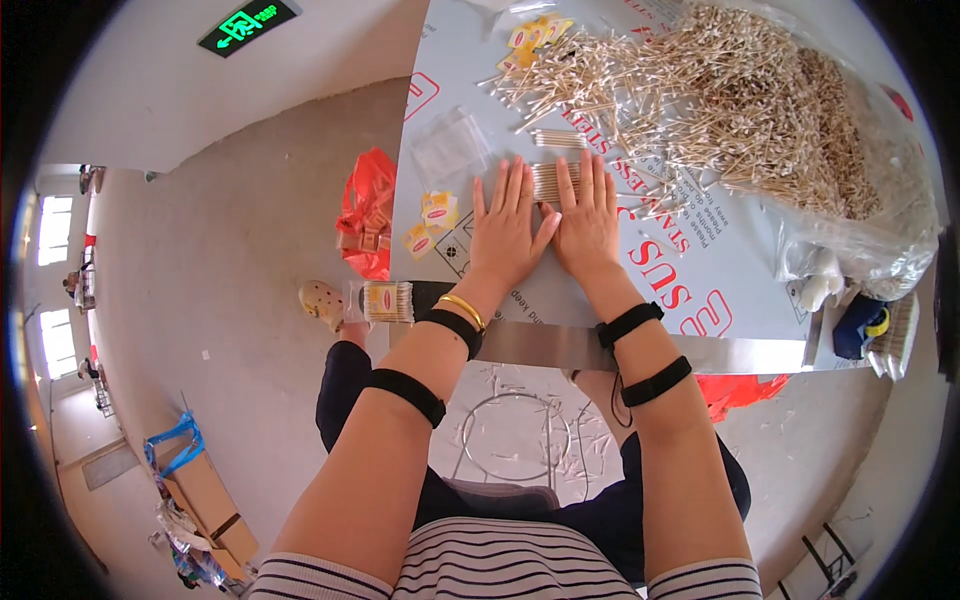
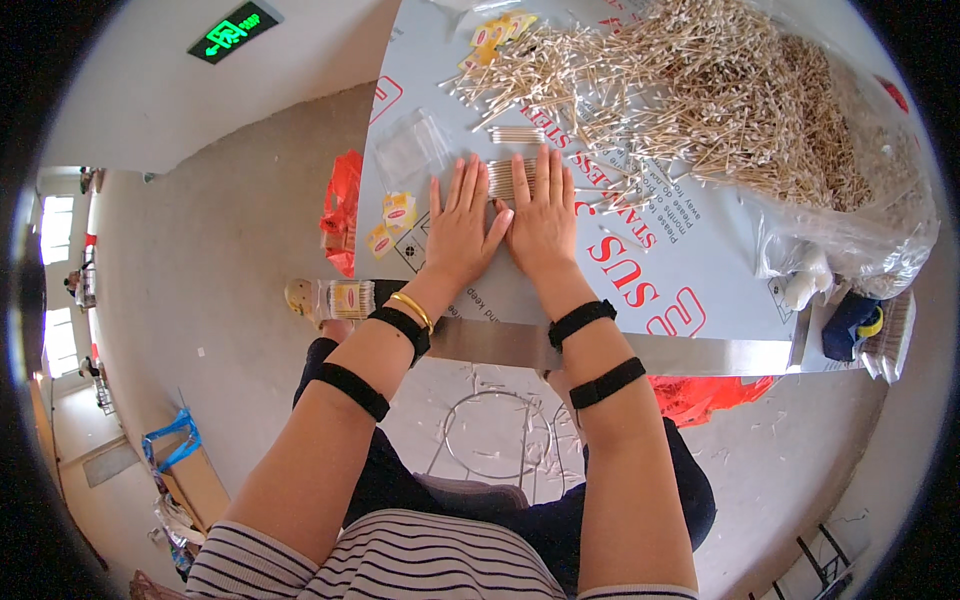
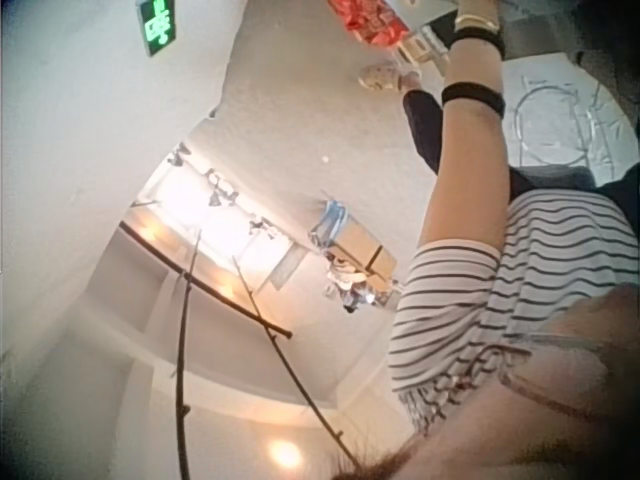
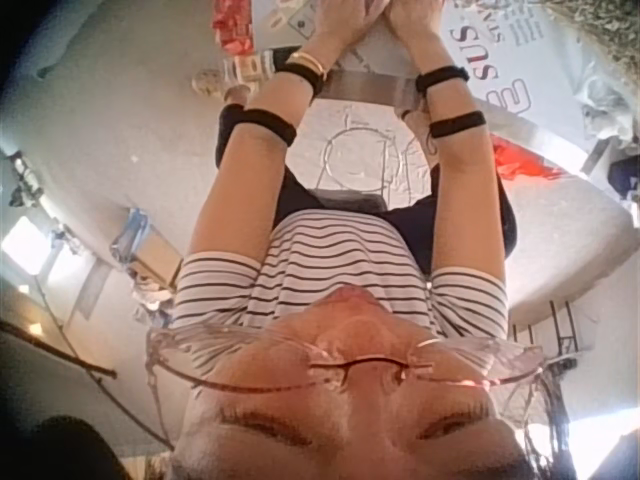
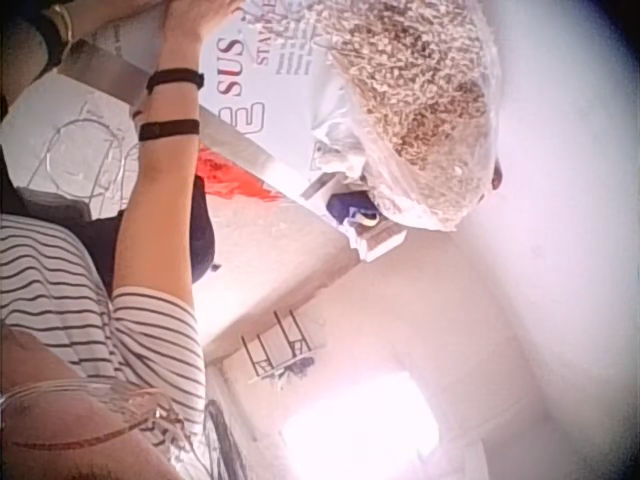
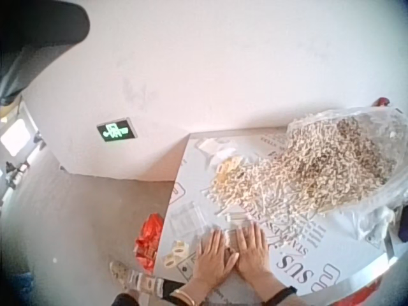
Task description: The person aligns cotton swabs on a metal table, places them into a plastic bag, and seals it with a sticker. They then set the package aside and begin aligning a new set of cotton swabs.
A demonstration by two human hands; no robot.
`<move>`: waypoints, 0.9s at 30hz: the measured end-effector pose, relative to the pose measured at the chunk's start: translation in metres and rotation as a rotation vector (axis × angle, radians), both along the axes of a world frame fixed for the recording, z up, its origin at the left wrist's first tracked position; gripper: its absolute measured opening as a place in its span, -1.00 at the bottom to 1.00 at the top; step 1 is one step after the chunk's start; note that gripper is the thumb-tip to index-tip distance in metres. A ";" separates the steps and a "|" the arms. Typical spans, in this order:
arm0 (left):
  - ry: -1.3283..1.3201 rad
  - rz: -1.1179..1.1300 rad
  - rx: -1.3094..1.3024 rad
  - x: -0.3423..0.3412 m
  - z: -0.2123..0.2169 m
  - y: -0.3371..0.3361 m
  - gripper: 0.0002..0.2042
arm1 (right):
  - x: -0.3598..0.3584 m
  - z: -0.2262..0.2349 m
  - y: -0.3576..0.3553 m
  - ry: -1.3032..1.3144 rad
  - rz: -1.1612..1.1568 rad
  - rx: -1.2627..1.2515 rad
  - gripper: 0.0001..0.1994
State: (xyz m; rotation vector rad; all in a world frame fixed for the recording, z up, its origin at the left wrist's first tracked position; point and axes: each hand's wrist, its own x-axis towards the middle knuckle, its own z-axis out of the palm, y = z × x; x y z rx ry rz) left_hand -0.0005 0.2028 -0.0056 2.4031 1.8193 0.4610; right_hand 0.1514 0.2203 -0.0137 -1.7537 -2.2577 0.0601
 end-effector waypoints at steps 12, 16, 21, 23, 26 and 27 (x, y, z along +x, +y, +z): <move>-0.179 0.032 0.009 0.001 -0.002 0.000 -0.22 | 0.000 0.007 0.000 -0.100 0.000 -0.072 -0.20; -0.109 0.023 0.015 0.000 -0.003 -0.002 -0.19 | 0.000 0.010 0.000 -0.112 -0.007 -0.080 -0.19; -0.019 0.009 0.024 0.000 -0.007 -0.009 -0.16 | 0.003 0.007 0.000 -0.026 0.034 -0.042 -0.18; -0.042 -0.009 0.009 0.000 -0.005 -0.009 -0.14 | 0.006 0.005 0.001 -0.019 0.046 -0.032 -0.17; -0.045 -0.029 -0.020 0.000 -0.003 -0.009 -0.13 | 0.007 0.005 0.001 0.004 0.063 -0.026 -0.16; -0.045 -0.028 -0.019 0.000 -0.002 -0.009 -0.13 | 0.007 0.006 0.001 0.000 0.065 -0.032 -0.16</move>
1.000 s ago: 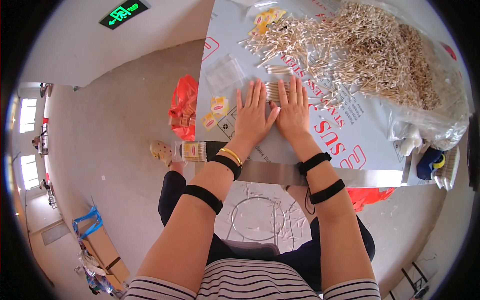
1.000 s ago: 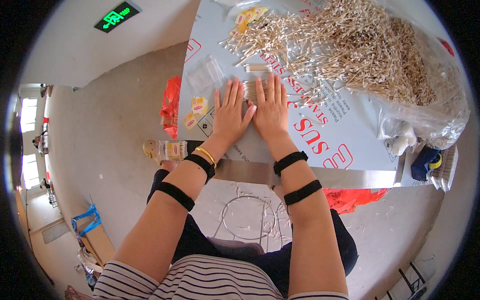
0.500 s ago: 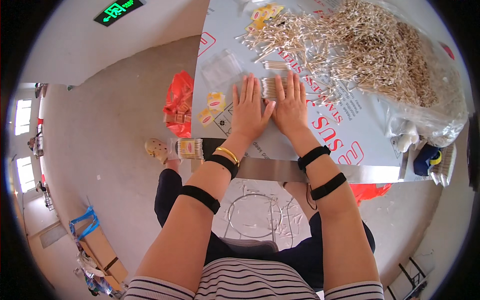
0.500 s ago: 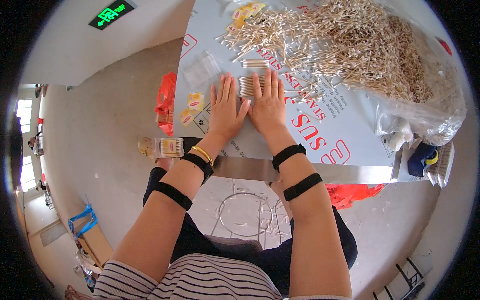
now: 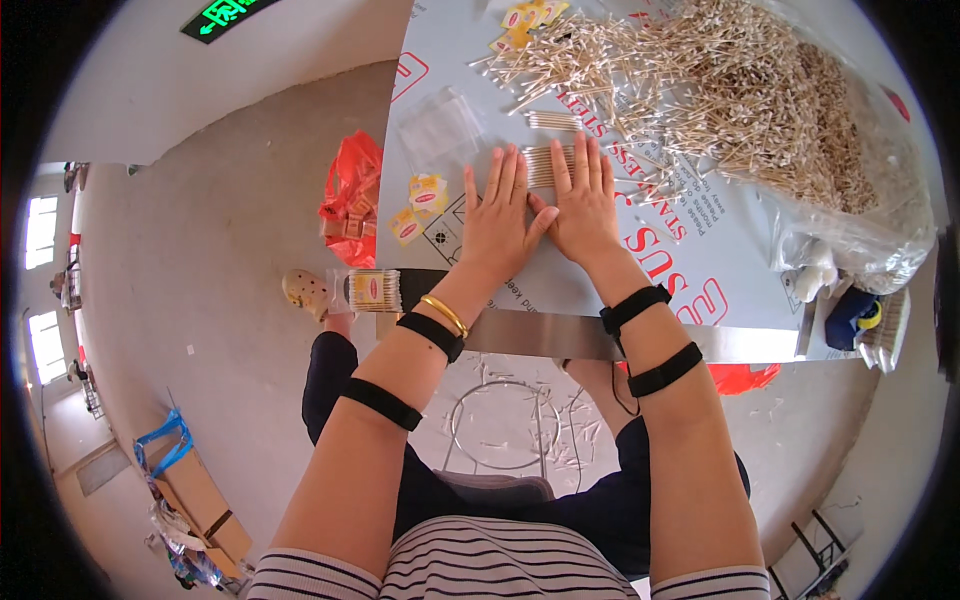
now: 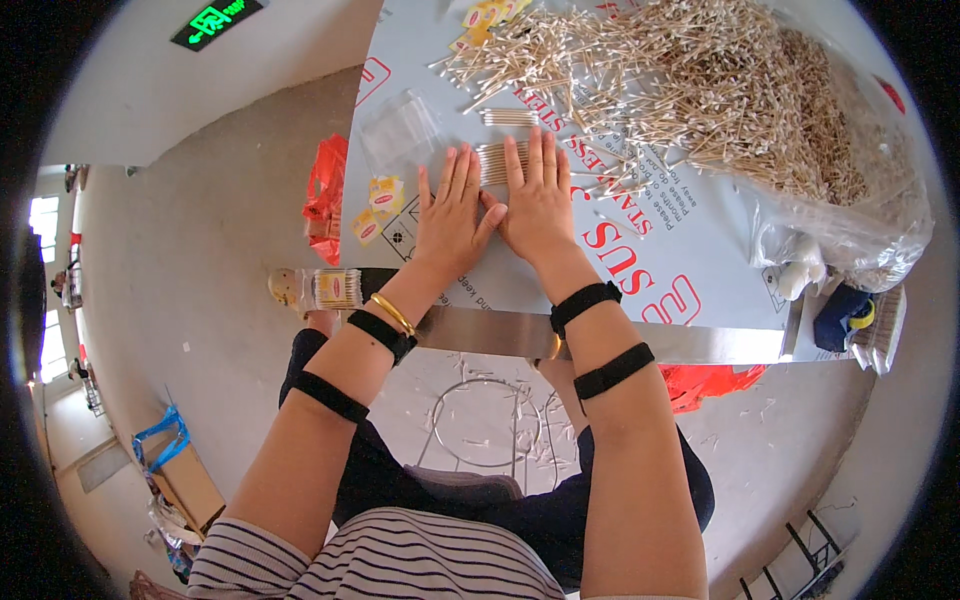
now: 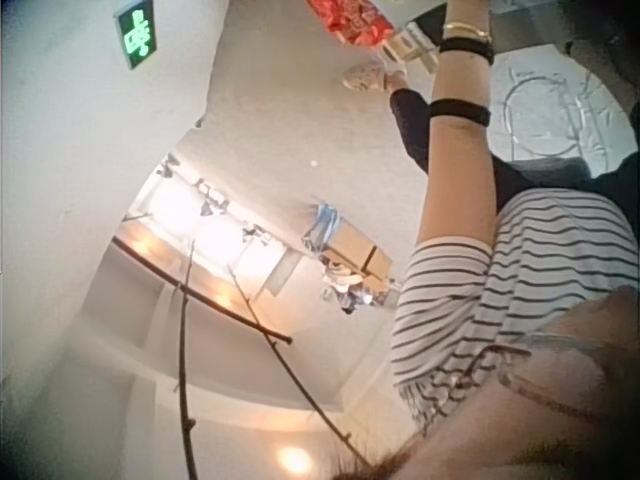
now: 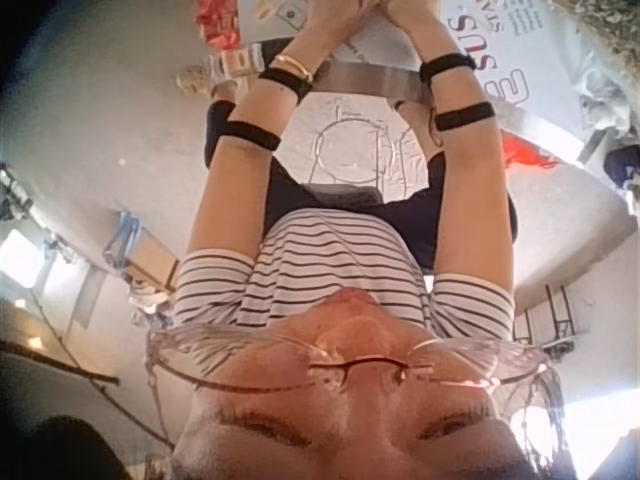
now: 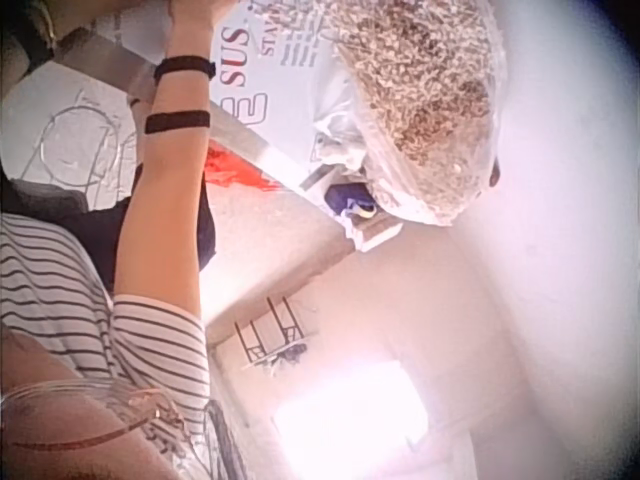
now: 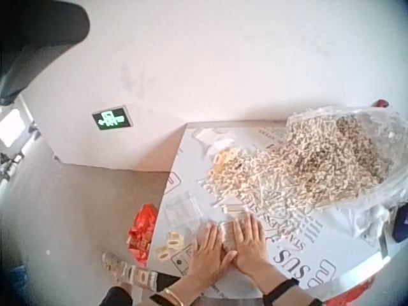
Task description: The person aligns cotton swabs on a metal table, places them into a plastic bag, and seals it with a sticker. They then set the package aside and begin aligning a new set of cotton swabs.
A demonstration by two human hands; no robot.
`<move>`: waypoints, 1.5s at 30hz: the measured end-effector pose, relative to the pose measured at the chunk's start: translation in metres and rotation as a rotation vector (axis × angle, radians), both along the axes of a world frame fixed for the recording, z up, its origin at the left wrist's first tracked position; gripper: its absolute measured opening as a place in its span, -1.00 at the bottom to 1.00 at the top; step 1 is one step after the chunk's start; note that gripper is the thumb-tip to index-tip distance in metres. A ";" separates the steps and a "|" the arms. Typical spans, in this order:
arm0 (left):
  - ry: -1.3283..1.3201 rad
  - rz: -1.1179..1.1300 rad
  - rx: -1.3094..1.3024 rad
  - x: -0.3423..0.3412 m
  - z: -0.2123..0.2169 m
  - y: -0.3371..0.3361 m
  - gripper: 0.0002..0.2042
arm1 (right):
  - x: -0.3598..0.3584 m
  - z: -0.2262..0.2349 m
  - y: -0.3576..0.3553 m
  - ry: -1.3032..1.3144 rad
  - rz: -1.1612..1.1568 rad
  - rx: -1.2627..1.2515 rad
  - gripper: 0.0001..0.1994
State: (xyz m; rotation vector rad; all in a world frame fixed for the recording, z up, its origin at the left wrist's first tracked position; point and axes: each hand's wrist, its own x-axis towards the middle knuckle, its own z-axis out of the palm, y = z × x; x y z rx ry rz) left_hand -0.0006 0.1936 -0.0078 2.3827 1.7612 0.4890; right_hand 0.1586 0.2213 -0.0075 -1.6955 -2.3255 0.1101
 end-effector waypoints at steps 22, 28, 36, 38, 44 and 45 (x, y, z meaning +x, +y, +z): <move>-0.221 -0.002 0.040 -0.006 0.006 -0.008 -0.41 | -0.003 0.007 -0.001 -0.138 -0.044 -0.080 -0.15; -0.115 -0.003 0.055 -0.007 0.003 -0.007 -0.42 | -0.006 0.007 -0.001 -0.146 -0.041 -0.086 -0.15; -0.091 0.042 0.086 0.005 0.009 0.020 -0.37 | -0.002 0.003 -0.002 -0.137 -0.048 -0.079 -0.17; -0.071 0.051 0.074 0.000 0.004 0.025 -0.35 | -0.004 0.004 -0.001 -0.107 -0.043 -0.066 -0.17; 0.023 -0.034 0.043 -0.009 -0.001 0.005 -0.31 | -0.003 0.006 -0.002 -0.047 -0.044 -0.070 -0.16; 0.023 -0.036 0.043 -0.011 0.001 0.002 -0.31 | -0.003 0.006 -0.002 -0.061 -0.047 -0.069 -0.15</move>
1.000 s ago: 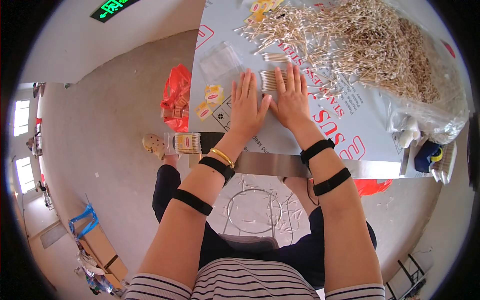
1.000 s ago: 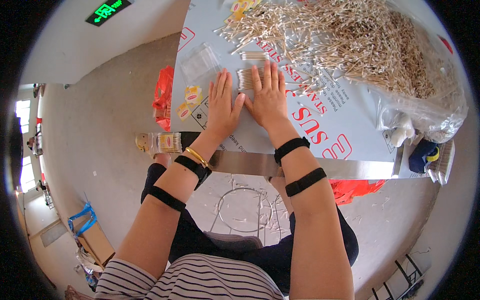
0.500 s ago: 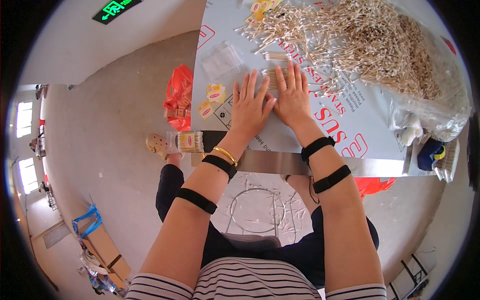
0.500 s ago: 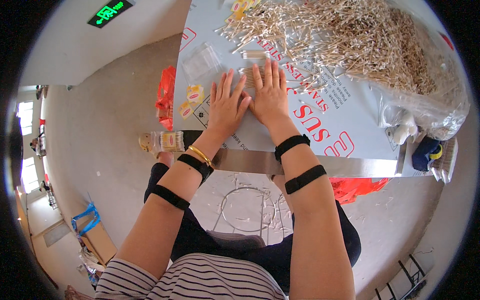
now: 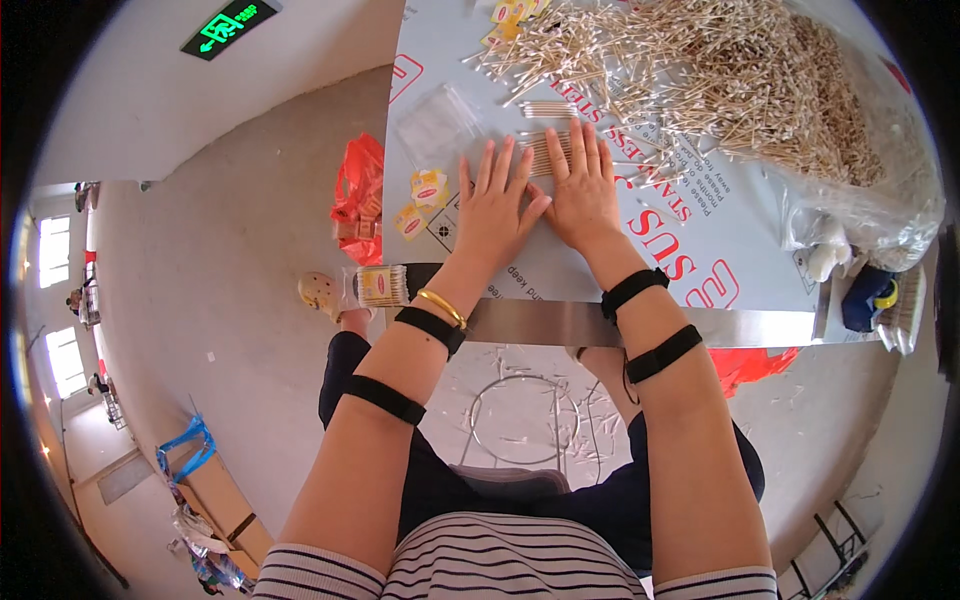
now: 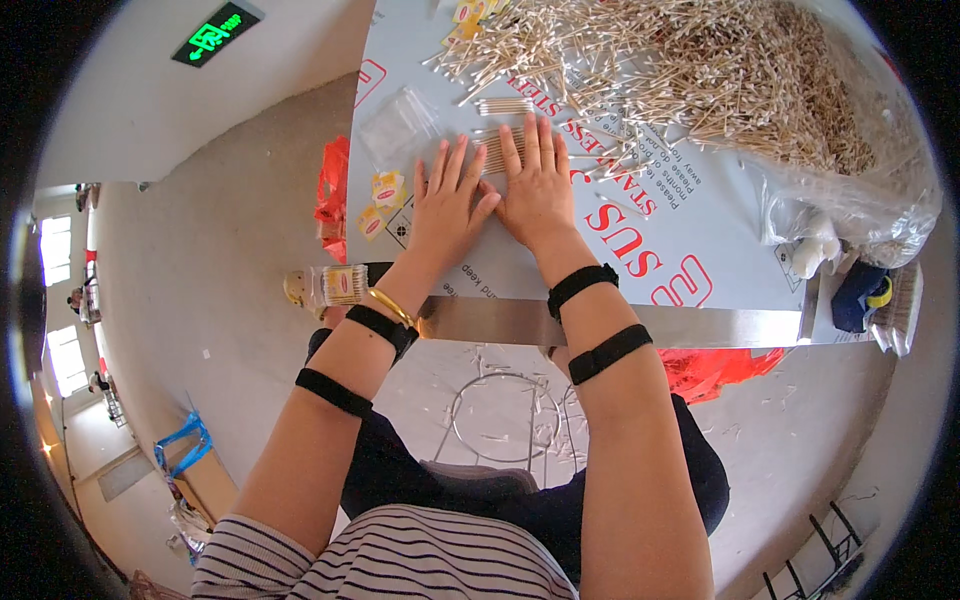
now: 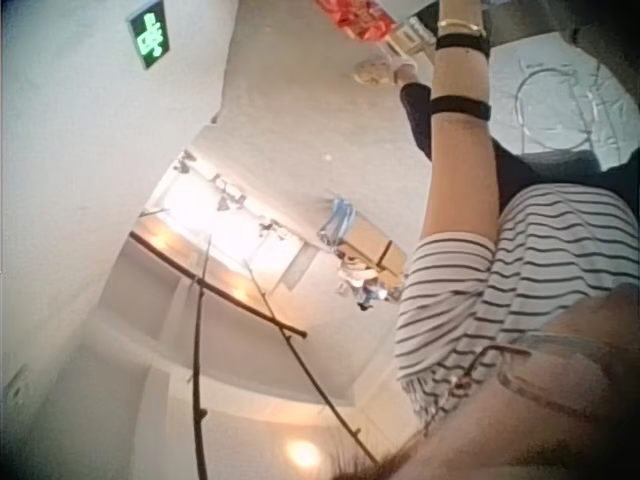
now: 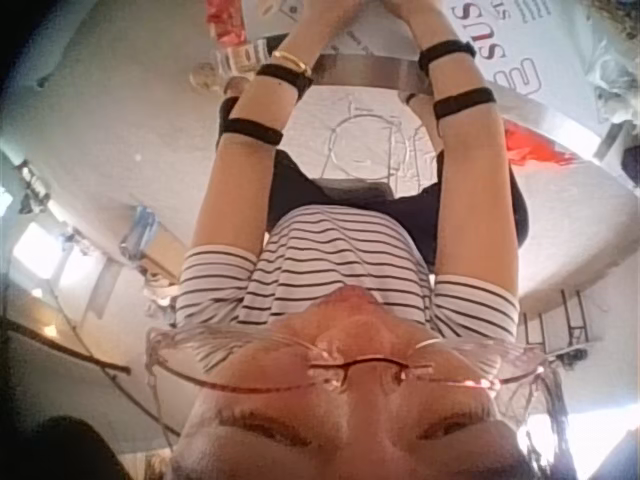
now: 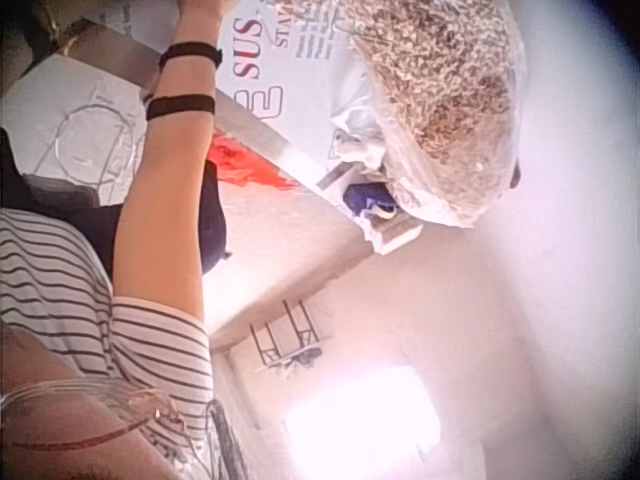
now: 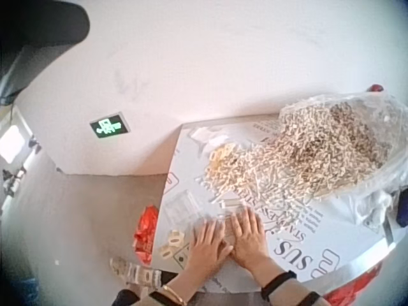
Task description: The person aligns cotton swabs on a metal table, places them into a plastic bag, and seals it with a sticker. They then set the package aside and begin aligning a new set of cotton swabs.
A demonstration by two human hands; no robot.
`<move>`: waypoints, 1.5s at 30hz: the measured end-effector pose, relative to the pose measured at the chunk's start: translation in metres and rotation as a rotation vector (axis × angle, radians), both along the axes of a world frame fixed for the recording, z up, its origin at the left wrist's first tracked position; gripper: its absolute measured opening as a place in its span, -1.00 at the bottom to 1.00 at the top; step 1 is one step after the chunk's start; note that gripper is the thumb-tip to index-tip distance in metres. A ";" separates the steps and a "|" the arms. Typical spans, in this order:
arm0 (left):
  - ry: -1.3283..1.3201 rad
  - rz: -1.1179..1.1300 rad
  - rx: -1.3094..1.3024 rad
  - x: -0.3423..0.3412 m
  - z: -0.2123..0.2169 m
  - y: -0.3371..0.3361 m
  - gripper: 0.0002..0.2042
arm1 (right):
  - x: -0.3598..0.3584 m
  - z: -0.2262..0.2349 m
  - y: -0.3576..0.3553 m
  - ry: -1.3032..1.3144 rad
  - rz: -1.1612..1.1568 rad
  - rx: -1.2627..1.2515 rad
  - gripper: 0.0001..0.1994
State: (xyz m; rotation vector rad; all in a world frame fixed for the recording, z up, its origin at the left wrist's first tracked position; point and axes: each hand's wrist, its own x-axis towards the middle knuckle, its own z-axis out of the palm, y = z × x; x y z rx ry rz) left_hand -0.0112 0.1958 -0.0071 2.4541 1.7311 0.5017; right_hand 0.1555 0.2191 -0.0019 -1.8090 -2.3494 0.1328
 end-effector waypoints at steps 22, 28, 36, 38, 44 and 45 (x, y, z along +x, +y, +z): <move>-0.161 -0.066 -0.105 -0.014 0.019 0.045 -0.54 | 0.001 -0.003 -0.002 0.123 0.024 0.125 -0.17; -0.457 0.009 -0.119 -0.033 0.054 -0.007 -0.53 | 0.004 -0.003 -0.003 0.079 0.015 0.116 -0.18; -0.398 0.103 -0.303 -0.088 0.065 -0.150 -0.54 | -0.003 0.002 -0.001 -0.080 -0.003 0.031 -0.16; -0.438 0.079 -0.311 -0.089 0.062 -0.169 -0.58 | -0.004 0.002 -0.002 -0.128 -0.006 0.034 -0.16; -0.604 0.043 -0.392 -0.082 0.078 -0.210 -0.60 | -0.007 0.014 0.004 -0.330 0.019 -0.020 -0.14; -0.656 0.032 -0.428 -0.080 0.080 -0.212 -0.60 | -0.006 0.016 0.007 -0.375 0.048 -0.023 -0.12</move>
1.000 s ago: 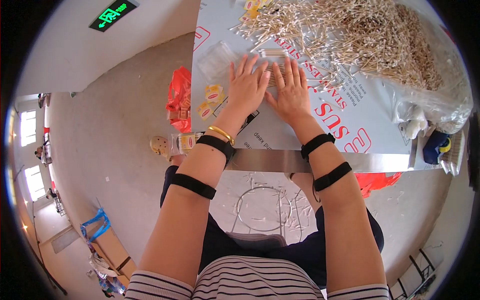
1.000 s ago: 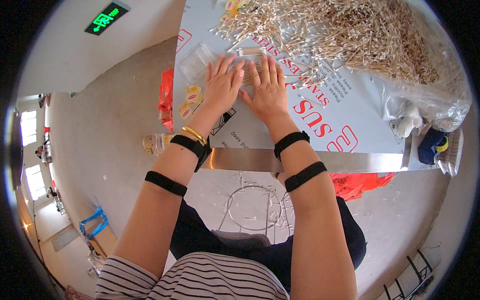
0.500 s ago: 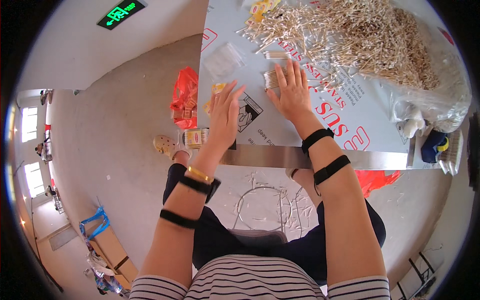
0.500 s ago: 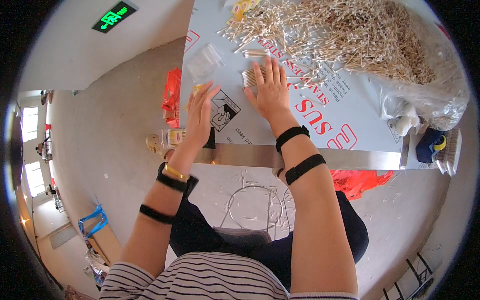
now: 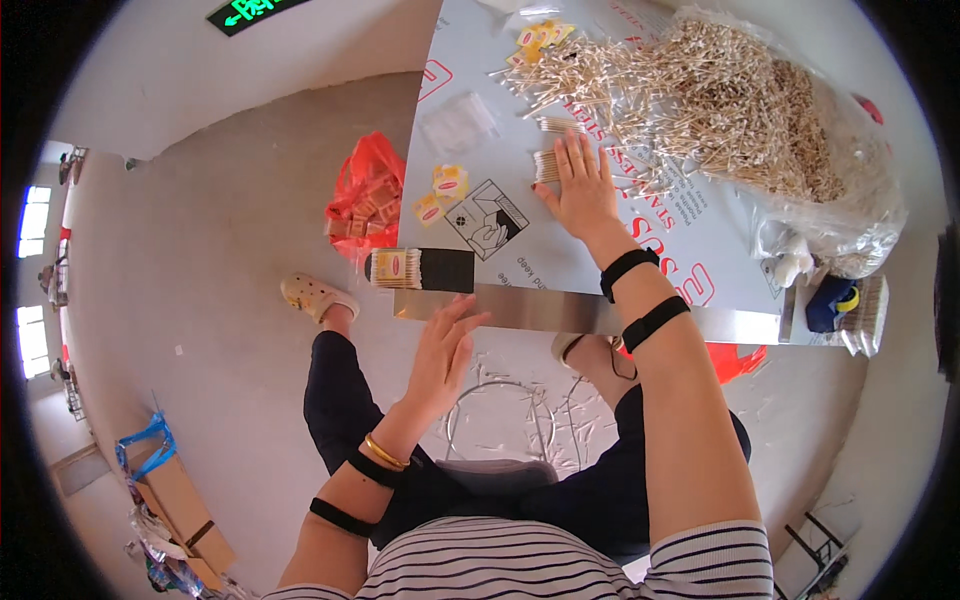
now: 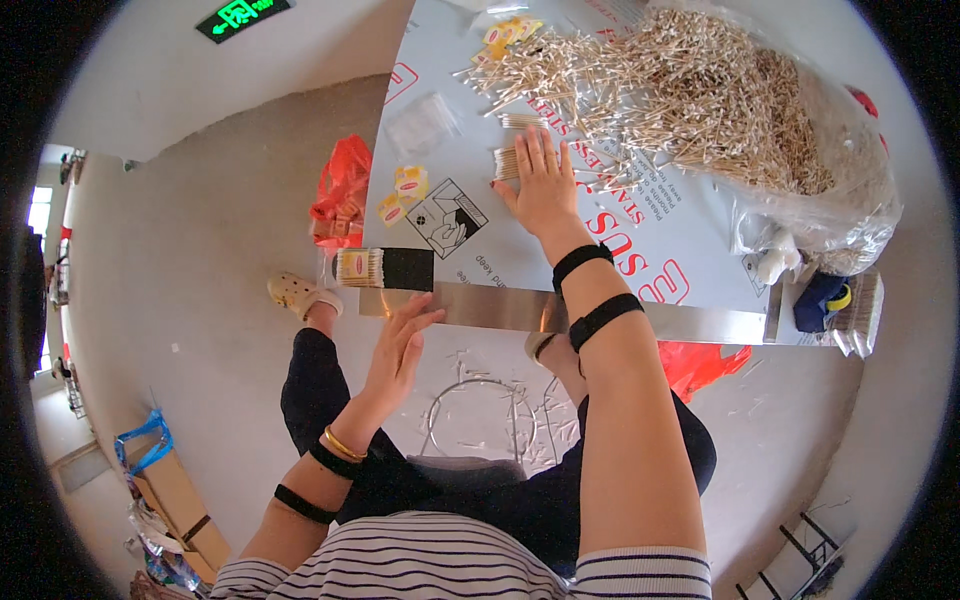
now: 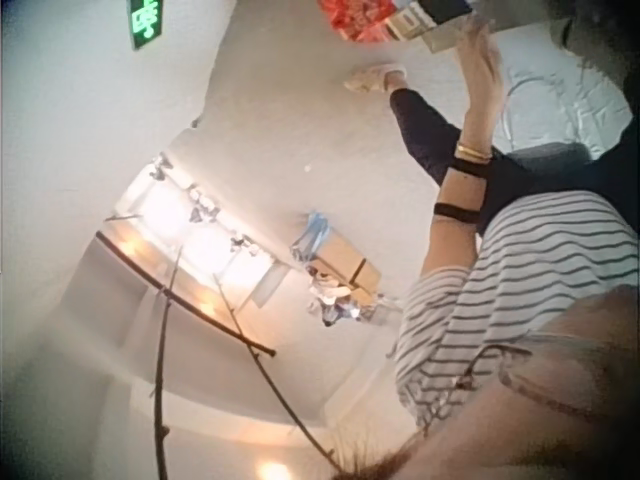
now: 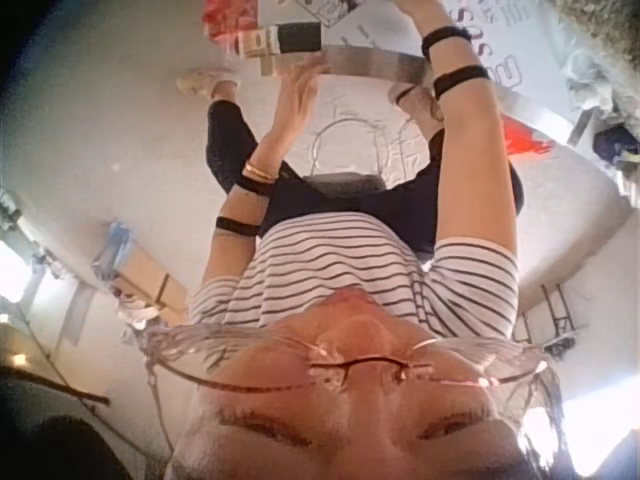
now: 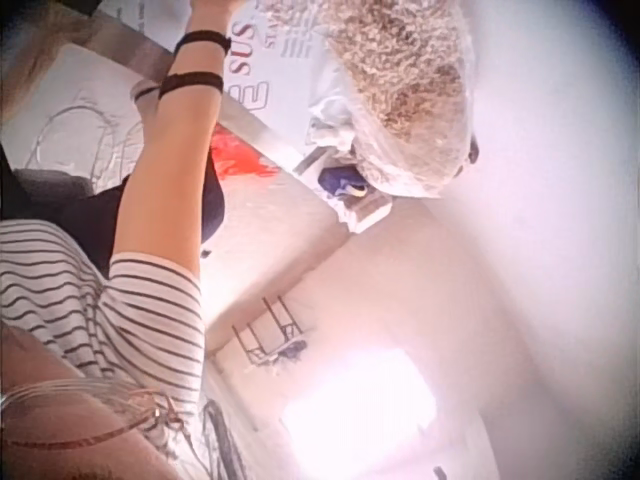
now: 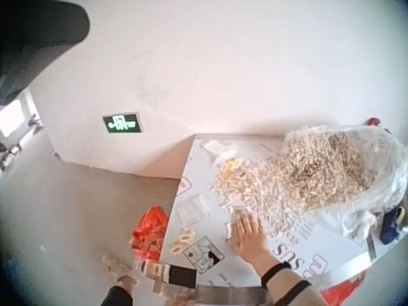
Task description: The person aligns cotton swabs on a metal table, places them into a plastic bag, and seals it with a sticker. They then set the package aside and begin aligning a new set of cotton swabs.
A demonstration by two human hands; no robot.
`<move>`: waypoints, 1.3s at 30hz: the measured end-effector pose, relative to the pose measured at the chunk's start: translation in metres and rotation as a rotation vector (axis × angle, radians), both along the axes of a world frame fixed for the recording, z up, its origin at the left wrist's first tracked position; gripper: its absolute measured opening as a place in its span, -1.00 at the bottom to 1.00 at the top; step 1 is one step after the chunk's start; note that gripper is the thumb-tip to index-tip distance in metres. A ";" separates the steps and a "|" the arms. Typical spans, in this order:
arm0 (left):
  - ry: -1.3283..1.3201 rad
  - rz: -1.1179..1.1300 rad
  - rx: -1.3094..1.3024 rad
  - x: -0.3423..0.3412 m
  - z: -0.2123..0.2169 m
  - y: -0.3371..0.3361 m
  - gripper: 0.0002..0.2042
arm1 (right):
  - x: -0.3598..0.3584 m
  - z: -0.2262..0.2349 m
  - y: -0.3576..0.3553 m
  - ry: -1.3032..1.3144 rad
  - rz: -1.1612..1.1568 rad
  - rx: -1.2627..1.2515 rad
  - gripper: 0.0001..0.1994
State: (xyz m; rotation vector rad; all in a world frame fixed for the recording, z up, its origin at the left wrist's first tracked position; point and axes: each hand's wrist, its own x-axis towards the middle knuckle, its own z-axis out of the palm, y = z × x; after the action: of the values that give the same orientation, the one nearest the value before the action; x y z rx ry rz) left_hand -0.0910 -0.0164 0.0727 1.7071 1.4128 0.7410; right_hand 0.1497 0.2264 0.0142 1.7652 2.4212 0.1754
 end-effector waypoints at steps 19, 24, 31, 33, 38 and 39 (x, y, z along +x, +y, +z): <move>-0.055 -0.003 0.086 0.028 -0.002 0.038 -0.63 | 0.030 0.025 0.036 0.435 0.279 0.041 -0.66; 0.073 0.069 0.297 0.050 -0.036 0.139 -0.55 | 0.035 0.035 0.053 0.572 0.419 -0.070 -0.71; 0.390 0.048 0.378 0.071 -0.066 0.202 -0.50 | 0.030 0.018 0.049 0.639 0.406 -0.016 -0.68; 0.411 0.026 0.383 0.072 -0.070 0.204 -0.50 | 0.032 0.018 0.048 0.638 0.423 -0.014 -0.66; 0.490 0.039 0.437 0.074 -0.075 0.203 -0.45 | 0.039 0.015 0.045 0.636 0.473 -0.015 -0.63; 0.491 0.037 0.433 0.075 -0.075 0.203 -0.45 | 0.040 0.015 0.044 0.640 0.474 -0.014 -0.62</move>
State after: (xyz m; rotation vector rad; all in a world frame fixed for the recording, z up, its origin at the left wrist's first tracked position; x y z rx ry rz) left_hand -0.0163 0.1868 -0.0026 2.3211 1.7007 0.7135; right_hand 0.1901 0.2707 0.0291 1.3432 3.2419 -0.4266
